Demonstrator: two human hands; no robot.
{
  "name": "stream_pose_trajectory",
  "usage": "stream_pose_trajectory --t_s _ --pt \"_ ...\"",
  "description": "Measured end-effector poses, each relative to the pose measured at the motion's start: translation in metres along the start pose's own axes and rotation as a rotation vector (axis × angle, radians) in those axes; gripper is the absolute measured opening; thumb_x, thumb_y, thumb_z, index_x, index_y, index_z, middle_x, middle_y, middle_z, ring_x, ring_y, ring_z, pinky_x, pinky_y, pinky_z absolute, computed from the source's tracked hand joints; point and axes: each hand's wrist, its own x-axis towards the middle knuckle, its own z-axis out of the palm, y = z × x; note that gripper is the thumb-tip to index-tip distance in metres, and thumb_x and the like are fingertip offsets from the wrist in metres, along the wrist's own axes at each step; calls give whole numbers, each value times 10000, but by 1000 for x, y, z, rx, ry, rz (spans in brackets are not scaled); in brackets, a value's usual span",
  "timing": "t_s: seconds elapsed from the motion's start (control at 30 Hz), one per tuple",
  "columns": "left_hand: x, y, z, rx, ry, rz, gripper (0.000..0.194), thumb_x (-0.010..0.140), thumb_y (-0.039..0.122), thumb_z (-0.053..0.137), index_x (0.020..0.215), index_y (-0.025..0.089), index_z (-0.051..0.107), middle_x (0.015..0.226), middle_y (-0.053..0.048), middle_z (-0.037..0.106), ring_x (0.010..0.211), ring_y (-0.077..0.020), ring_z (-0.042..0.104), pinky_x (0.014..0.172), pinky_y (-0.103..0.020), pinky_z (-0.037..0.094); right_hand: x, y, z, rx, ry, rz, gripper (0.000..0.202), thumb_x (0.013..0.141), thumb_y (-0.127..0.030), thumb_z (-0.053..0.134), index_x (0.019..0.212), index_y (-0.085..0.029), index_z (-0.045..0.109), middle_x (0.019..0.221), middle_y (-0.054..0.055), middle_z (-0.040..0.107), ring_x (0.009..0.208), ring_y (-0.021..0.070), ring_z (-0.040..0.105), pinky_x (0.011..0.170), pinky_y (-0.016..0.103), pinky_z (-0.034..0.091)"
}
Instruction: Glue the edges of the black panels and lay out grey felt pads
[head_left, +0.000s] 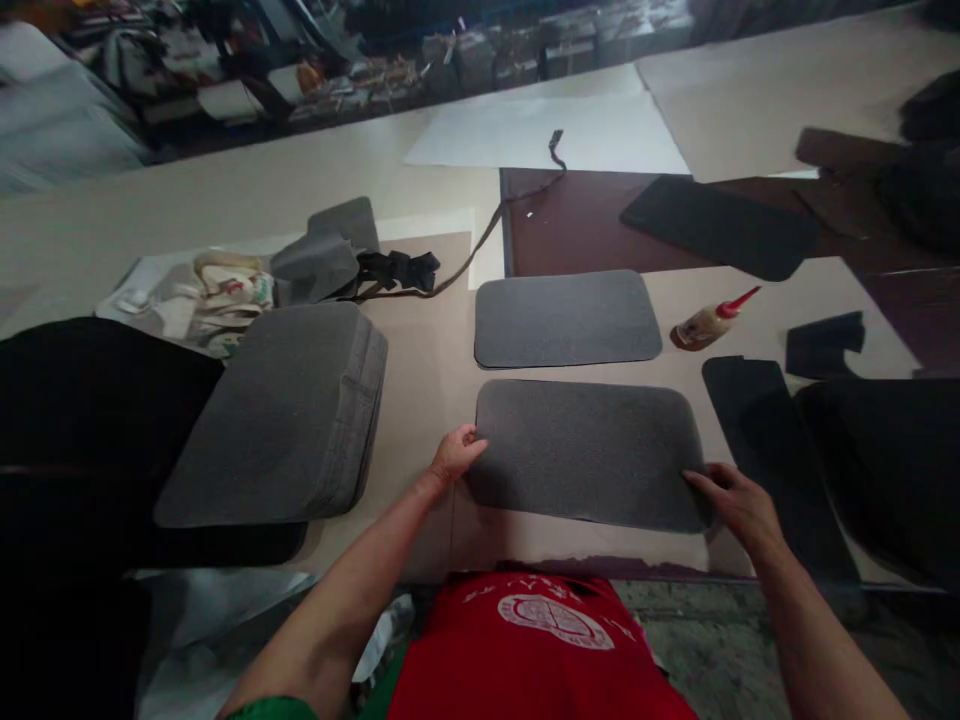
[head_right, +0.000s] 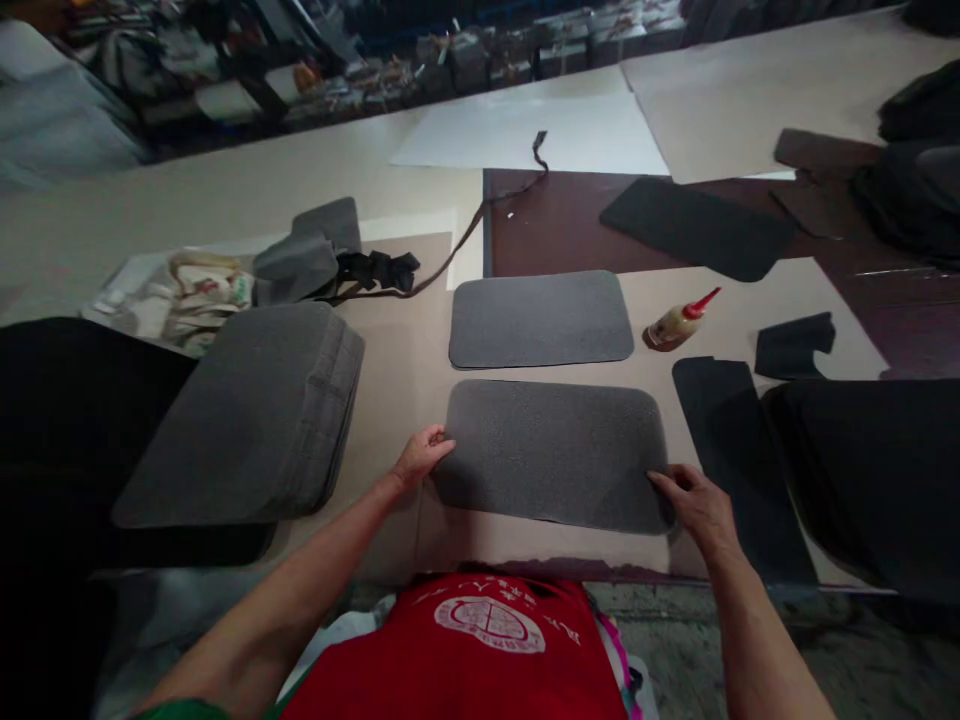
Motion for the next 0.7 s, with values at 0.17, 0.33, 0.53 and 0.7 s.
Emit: stream_pose_trajectory --t_s 0.17,0.33,0.53,0.7 --pt "-4 -10 -2 26 11 4 167 687 288 608 815 185 577 595 74 448 569 -109 421 552 -229 314 0 -4 -2 35 -51 72 523 606 -705 629 784 -217 693 763 46 708 751 261 645 649 332 423" --pt "-4 -14 -3 81 15 -3 191 673 260 639 846 189 601 600 74 490 571 -113 447 561 -235 319 0 -7 -3 29 -34 84 505 599 -689 639 769 -216 682 733 47 697 737 259 636 645 335 421" --pt "-1 -17 -2 98 14 -9 233 662 249 667 878 197 596 616 72 529 582 -122 487 575 -243 348 -5 -14 -6 42 -22 87 481 600 -676 629 745 -219 668 693 38 673 712 250 623 615 323 414" --pt "-1 -19 -2 90 28 -3 292 661 235 670 932 203 568 632 67 550 589 -129 509 583 -252 353 -5 -16 -7 17 -35 81 498 598 -698 628 743 -224 672 701 45 683 699 262 629 613 335 414"
